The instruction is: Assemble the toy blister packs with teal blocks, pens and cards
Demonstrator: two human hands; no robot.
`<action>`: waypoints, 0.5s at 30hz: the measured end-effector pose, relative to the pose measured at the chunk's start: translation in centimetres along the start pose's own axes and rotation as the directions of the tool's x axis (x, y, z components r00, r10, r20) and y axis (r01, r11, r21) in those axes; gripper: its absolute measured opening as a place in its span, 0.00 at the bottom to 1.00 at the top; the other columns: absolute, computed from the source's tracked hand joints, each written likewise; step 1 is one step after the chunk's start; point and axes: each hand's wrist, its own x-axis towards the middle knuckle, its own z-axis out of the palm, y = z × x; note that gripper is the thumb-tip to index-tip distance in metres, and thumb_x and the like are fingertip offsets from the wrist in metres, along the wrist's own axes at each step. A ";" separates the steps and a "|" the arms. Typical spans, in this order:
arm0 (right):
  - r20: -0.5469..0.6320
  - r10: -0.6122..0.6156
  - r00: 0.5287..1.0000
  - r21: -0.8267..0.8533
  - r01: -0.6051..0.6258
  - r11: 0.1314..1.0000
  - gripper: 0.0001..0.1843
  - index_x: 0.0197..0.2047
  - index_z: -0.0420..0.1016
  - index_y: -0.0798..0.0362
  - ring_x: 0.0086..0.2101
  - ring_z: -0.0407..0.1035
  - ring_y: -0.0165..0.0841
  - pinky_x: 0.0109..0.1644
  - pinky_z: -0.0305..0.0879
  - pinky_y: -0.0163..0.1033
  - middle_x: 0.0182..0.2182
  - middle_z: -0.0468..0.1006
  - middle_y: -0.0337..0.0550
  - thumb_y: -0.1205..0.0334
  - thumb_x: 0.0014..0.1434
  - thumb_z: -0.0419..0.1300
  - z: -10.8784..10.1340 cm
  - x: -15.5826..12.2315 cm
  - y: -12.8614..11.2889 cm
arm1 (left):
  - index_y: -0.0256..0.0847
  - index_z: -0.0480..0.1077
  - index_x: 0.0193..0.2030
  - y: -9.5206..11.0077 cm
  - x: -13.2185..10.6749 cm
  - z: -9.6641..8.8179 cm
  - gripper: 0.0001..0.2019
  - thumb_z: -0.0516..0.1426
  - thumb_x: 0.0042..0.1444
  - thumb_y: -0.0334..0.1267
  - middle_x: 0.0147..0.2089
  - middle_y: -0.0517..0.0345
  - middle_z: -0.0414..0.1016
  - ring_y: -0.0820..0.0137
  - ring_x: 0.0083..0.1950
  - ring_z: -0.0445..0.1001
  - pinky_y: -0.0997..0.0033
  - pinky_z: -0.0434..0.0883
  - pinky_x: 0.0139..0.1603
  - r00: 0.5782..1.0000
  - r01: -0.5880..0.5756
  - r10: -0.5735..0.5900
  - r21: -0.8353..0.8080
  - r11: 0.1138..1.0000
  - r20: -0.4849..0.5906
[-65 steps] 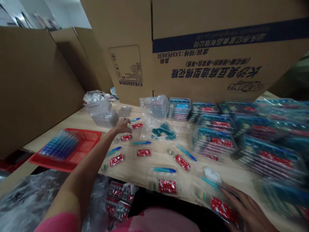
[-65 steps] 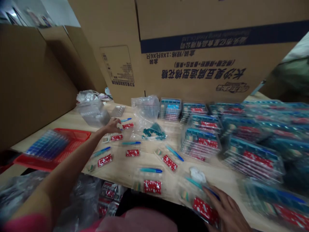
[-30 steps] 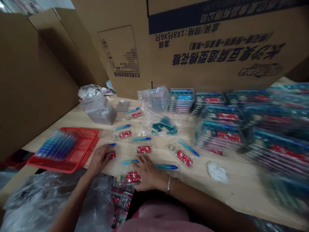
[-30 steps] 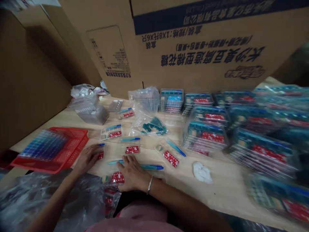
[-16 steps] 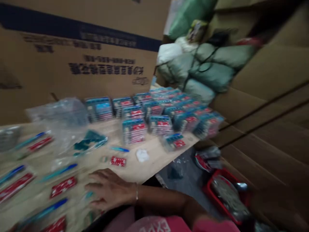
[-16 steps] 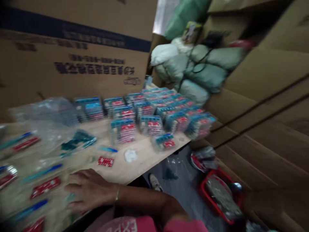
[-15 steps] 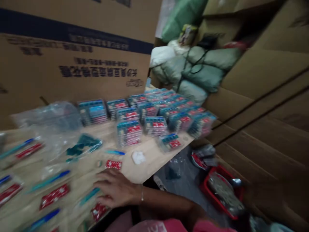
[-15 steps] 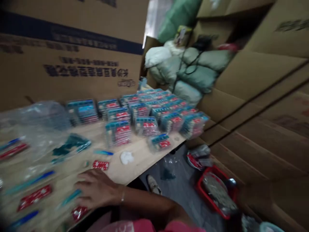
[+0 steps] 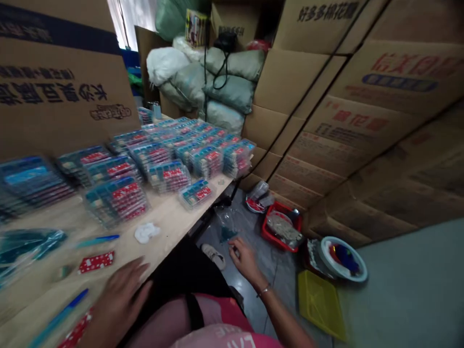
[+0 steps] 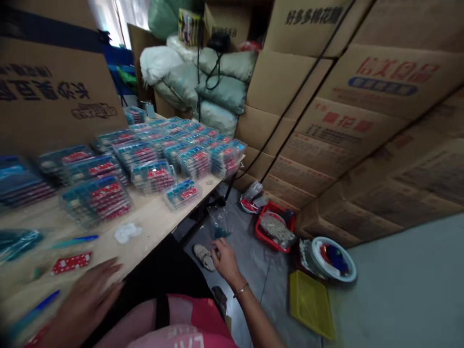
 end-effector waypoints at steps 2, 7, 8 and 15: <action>0.222 0.099 0.970 -0.170 -0.061 0.984 0.15 0.49 0.70 0.55 0.41 0.71 0.33 0.48 0.64 0.36 0.45 0.73 0.49 0.67 0.61 0.48 0.2 -1.9 0.7 | 0.43 0.67 0.55 2.0 2.8 1.8 0.19 0.50 0.57 0.41 0.59 0.48 0.69 0.57 0.58 0.68 0.53 0.68 0.55 0.991 -0.092 0.091 0.014 0.996 0.096; 0.491 0.311 0.814 -0.375 -0.124 0.919 0.15 0.46 0.74 0.57 0.44 0.73 0.39 0.46 0.65 0.37 0.43 0.77 0.52 0.67 0.54 0.59 0.4 -6.7 3.9 | 0.32 0.65 0.57 5.5 10.2 6.7 0.23 0.49 0.53 0.28 0.65 0.37 0.59 0.52 0.65 0.59 0.52 0.62 0.60 0.958 -0.157 0.132 0.079 0.984 0.255; 0.503 0.344 0.793 -0.399 -0.140 0.906 0.15 0.45 0.75 0.57 0.43 0.73 0.40 0.45 0.65 0.37 0.43 0.77 0.53 0.68 0.52 0.61 0.2 -7.4 4.5 | 0.31 0.63 0.59 5.7 11.3 7.3 0.24 0.48 0.53 0.26 0.65 0.36 0.59 0.52 0.65 0.59 0.52 0.62 0.60 0.959 -0.152 0.120 0.108 0.982 0.258; 0.393 0.496 0.775 -0.512 -0.264 0.817 0.16 0.48 0.73 0.58 0.45 0.72 0.41 0.45 0.65 0.39 0.46 0.76 0.57 0.66 0.56 0.57 -2.6 -7.9 6.3 | 0.33 0.56 0.65 5.1 14.0 7.9 0.31 0.43 0.53 0.19 0.67 0.37 0.55 0.52 0.67 0.57 0.51 0.61 0.59 0.962 -0.169 0.116 0.201 0.965 0.248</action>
